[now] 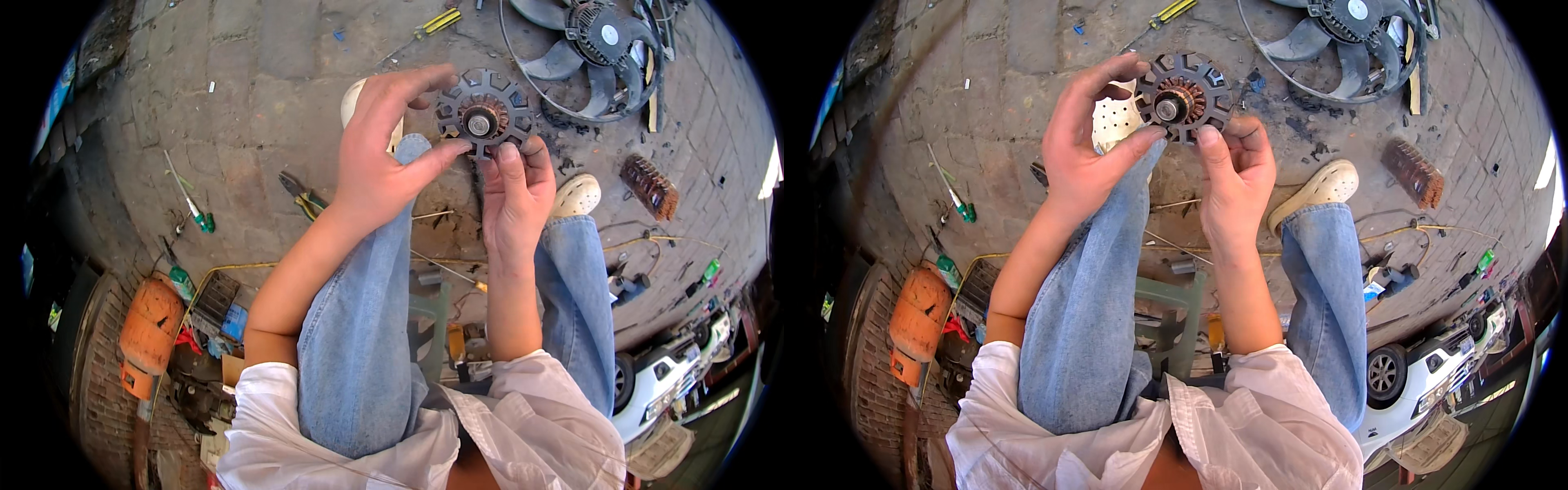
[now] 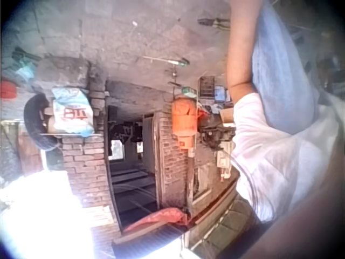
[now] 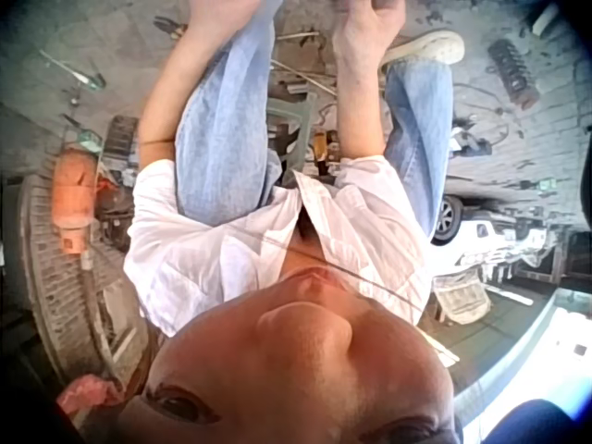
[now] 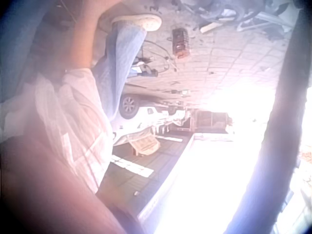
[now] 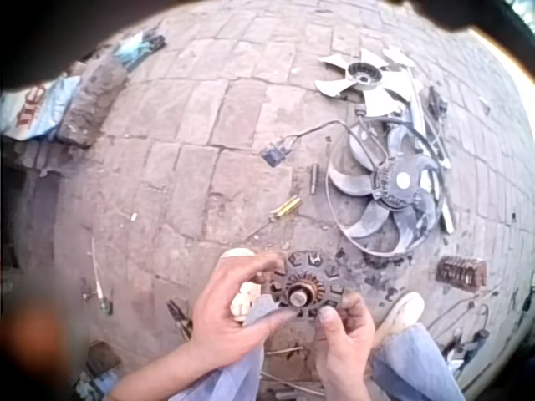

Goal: The person sits on a low stool and uses a hammer and screwdriver to disassemble a small metal gear and a motor rotor. They strike the gear to loosen it and then use the screwdriver to pry apart the rotor components.

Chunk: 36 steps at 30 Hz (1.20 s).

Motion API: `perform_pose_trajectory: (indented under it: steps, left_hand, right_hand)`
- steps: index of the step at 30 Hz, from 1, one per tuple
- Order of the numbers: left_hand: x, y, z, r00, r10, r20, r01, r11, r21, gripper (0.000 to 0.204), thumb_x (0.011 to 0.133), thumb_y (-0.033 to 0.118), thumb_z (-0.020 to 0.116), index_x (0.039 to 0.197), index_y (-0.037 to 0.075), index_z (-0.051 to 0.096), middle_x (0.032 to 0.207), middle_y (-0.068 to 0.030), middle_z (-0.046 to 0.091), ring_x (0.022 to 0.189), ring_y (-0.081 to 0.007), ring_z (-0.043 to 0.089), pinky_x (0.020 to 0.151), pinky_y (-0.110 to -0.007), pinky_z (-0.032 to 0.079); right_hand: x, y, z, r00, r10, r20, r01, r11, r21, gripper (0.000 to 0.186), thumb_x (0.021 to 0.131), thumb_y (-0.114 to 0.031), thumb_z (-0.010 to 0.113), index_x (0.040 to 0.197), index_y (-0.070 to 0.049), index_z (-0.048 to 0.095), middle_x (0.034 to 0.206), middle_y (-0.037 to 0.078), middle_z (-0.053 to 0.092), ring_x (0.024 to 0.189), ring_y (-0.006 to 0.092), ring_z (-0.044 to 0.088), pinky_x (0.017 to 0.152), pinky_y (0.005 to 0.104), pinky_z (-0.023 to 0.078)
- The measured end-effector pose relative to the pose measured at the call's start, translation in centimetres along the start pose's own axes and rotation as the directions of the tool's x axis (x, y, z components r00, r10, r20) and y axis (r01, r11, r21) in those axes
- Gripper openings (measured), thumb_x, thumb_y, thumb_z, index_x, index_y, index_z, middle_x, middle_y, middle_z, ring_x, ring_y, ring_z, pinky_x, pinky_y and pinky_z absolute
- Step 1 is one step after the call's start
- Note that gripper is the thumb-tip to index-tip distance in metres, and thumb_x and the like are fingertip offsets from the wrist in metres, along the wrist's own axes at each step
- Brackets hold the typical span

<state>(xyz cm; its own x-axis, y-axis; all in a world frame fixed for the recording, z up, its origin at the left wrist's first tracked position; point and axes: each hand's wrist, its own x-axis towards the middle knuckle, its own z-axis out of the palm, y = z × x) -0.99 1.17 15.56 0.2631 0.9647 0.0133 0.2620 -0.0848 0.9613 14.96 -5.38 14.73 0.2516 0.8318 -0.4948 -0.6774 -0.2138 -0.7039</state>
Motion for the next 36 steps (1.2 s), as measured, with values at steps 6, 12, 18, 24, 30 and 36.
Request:
perform_pose_trajectory:
  steps: [6, 12, 18, 24, 30, 36]
  left_hand:
    - [0.0, -0.2, 0.9, 0.991, -0.104, -0.086, 0.081, 0.968, -0.237, 0.067, 0.072, 0.006, 0.081, 0.133, 0.003, 0.052, 0.131, -0.0111, 0.056, 0.114, -0.0226, 0.058, 0.092, -0.035, 0.051]
    - [0.1, 0.3, 0.7, 0.922, -0.376, 0.089, 0.351, 0.719, -0.600, 0.063, 0.081, -0.001, 0.074, 0.136, -0.002, 0.044, 0.125, -0.0140, 0.059, 0.115, -0.0210, 0.058, 0.095, -0.034, 0.050]
    - [0.0, -0.1, 0.6, 0.875, -0.470, 0.116, 0.433, 0.654, -0.621, 0.054, 0.086, 0.000, 0.069, 0.135, -0.002, 0.047, 0.124, -0.0162, 0.061, 0.112, -0.0205, 0.060, 0.097, -0.032, 0.049]
    - [0.0, -0.2, 0.6, 0.857, -0.490, 0.163, 0.462, 0.588, -0.664, 0.052, 0.087, -0.001, 0.067, 0.135, -0.002, 0.048, 0.124, -0.0145, 0.062, 0.112, -0.0186, 0.060, 0.097, -0.032, 0.048]
    - [-0.1, -0.8, 1.0, 0.824, -0.540, 0.170, 0.481, 0.508, -0.715, 0.045, 0.089, -0.001, 0.064, 0.132, -0.002, 0.050, 0.119, -0.0119, 0.064, 0.109, -0.0164, 0.060, 0.094, -0.030, 0.048]
    - [-0.3, -1.3, 1.1, 0.820, -0.536, 0.202, 0.496, 0.489, -0.717, 0.043, 0.092, 0.000, 0.061, 0.133, -0.001, 0.050, 0.120, -0.0121, 0.064, 0.110, -0.0172, 0.060, 0.093, -0.030, 0.048]
  right_hand:
    - [0.2, -0.2, 1.0, 0.991, 0.124, -0.044, -0.123, 0.992, 0.011, 0.017, 0.095, -0.008, 0.062, 0.108, -0.004, 0.052, 0.104, 0.006, 0.065, 0.097, 0.0118, 0.062, 0.086, 0.0282, 0.052]
    - [0.4, -0.2, 1.6, 0.988, 0.146, -0.059, -0.141, 0.986, 0.088, 0.017, 0.097, -0.010, 0.060, 0.110, -0.004, 0.050, 0.105, 0.006, 0.064, 0.096, 0.0119, 0.062, 0.082, 0.0281, 0.052]
    - [0.6, -0.3, 1.1, 0.990, 0.124, -0.064, -0.123, 0.992, 0.013, 0.017, 0.095, -0.007, 0.062, 0.108, -0.005, 0.050, 0.098, 0.005, 0.065, 0.086, 0.0089, 0.060, 0.075, 0.0247, 0.050]
    - [0.2, -0.9, 1.7, 0.993, 0.079, -0.090, -0.086, 0.993, -0.077, 0.018, 0.092, -0.005, 0.066, 0.102, -0.004, 0.052, 0.093, 0.004, 0.065, 0.081, 0.0074, 0.058, 0.071, 0.0231, 0.048]
    - [0.1, -1.1, 2.4, 0.997, 0.034, -0.071, -0.043, 0.991, -0.127, 0.020, 0.089, -0.001, 0.069, 0.101, -0.004, 0.053, 0.095, 0.004, 0.066, 0.090, 0.0103, 0.062, 0.082, 0.0254, 0.050]
    - [0.1, -0.3, 2.2, 0.999, 0.009, -0.052, -0.017, 0.988, -0.151, 0.016, 0.090, 0.000, 0.066, 0.101, -0.006, 0.056, 0.101, 0.006, 0.066, 0.095, 0.0139, 0.065, 0.088, 0.0318, 0.056]
